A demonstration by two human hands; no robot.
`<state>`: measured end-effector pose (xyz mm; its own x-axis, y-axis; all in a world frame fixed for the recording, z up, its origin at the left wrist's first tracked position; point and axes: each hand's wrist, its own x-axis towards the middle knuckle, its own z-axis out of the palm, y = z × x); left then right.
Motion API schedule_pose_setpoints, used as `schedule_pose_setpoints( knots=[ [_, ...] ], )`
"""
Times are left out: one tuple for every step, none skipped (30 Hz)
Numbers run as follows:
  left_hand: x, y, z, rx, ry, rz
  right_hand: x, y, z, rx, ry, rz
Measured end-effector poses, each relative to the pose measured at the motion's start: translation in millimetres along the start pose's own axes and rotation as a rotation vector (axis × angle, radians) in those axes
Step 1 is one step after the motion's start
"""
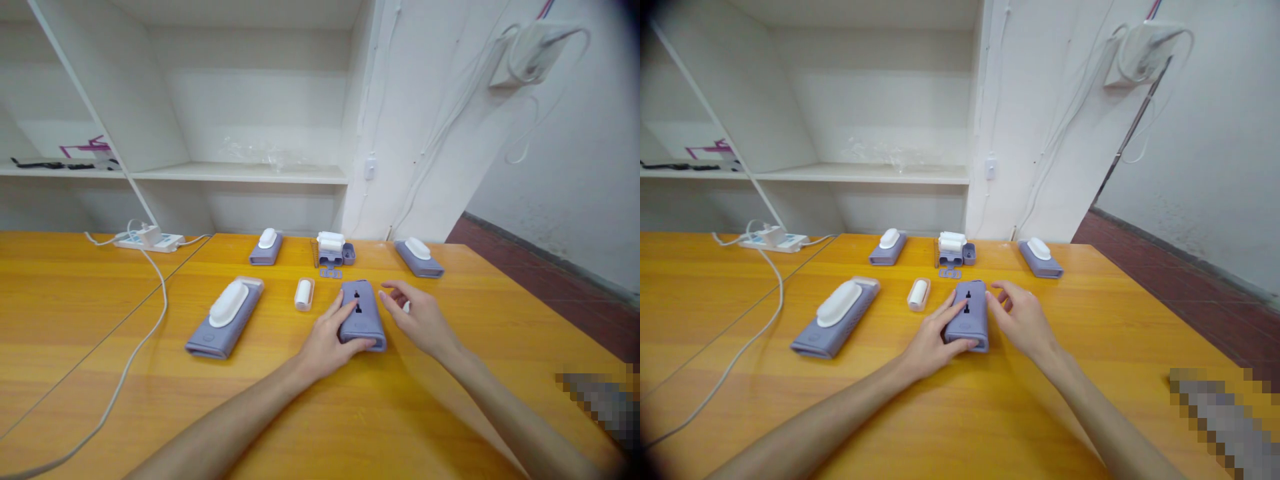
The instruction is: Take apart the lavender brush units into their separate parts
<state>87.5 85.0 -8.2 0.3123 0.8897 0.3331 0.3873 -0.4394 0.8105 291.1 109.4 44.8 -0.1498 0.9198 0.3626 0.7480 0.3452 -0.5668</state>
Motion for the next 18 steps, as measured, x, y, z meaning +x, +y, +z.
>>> schedule_pose_setpoints(
  knots=[
    [0.6, -0.3, 0.1, -0.017, 0.027, 0.003, -4.0, -5.5, 6.3, 0.071, 0.01, 0.063],
    [1.1, -0.7, 0.1, -0.03, 0.056, 0.008, -7.6, -10.0, 12.3, 0.157, 0.017, 0.135],
    [1.4, -1.0, 0.1, -0.039, 0.085, 0.016, -10.8, -13.7, 18.0, 0.26, 0.012, 0.22],
    [1.4, -1.3, 0.1, -0.042, 0.113, 0.027, -13.6, -17.1, 23.0, 0.376, -0.021, 0.309],
    [1.2, -1.5, -0.1, -0.039, 0.139, 0.041, -16.2, -20.4, 27.4, 0.502, -0.086, 0.391],
    [0.7, -1.6, -0.4, -0.032, 0.163, 0.056, -18.6, -23.7, 31.2, 0.629, -0.173, 0.458],
    [0.1, -1.4, -0.9, -0.021, 0.182, 0.074, -20.9, -27.1, 34.5, 0.744, -0.263, 0.499],
    [-0.7, -1.1, -1.5, -0.01, 0.198, 0.092, -23.1, -30.3, 37.3, 0.843, -0.333, 0.513],
    [-1.6, -0.7, -2.2, 0.001, 0.208, 0.11, -25.0, -33.0, 39.8, 0.925, -0.371, 0.505],
    [-2.4, -0.2, -2.8, 0.007, 0.215, 0.127, -26.7, -34.8, 42.0, 0.99, -0.374, 0.483],
    [-3.1, 0.3, -3.3, 0.006, 0.221, 0.139, -27.9, -35.5, 44.0, 1.037, -0.355, 0.457],
    [-3.4, 0.9, -3.4, -0.006, 0.227, 0.143, -28.7, -34.8, 45.8, 1.067, -0.333, 0.431],
    [-3.1, 1.4, -3.2, -0.035, 0.234, 0.138, -28.9, -33.0, 47.5, 1.08, -0.322, 0.411],
    [-2.0, 2.1, -2.7, -0.085, 0.244, 0.12, -28.7, -30.0, 49.0, 1.072, -0.324, 0.398],
    [0.1, 2.9, -2.1, -0.157, 0.261, 0.09, -28.1, -26.3, 50.3, 1.042, -0.335, 0.387],
    [3.3, 4.2, -1.5, -0.248, 0.285, 0.05, -27.2, -22.4, 51.4, 0.999, -0.349, 0.381],
    [7.5, 5.9, -1.4, -0.346, 0.313, 0.004, -26.1, -18.6, 52.3, 0.956, -0.36, 0.378],
    [12.5, 8.1, -1.9, -0.441, 0.339, -0.043, -25.1, -15.6, 52.9, 0.925, -0.365, 0.373]
  ],
)
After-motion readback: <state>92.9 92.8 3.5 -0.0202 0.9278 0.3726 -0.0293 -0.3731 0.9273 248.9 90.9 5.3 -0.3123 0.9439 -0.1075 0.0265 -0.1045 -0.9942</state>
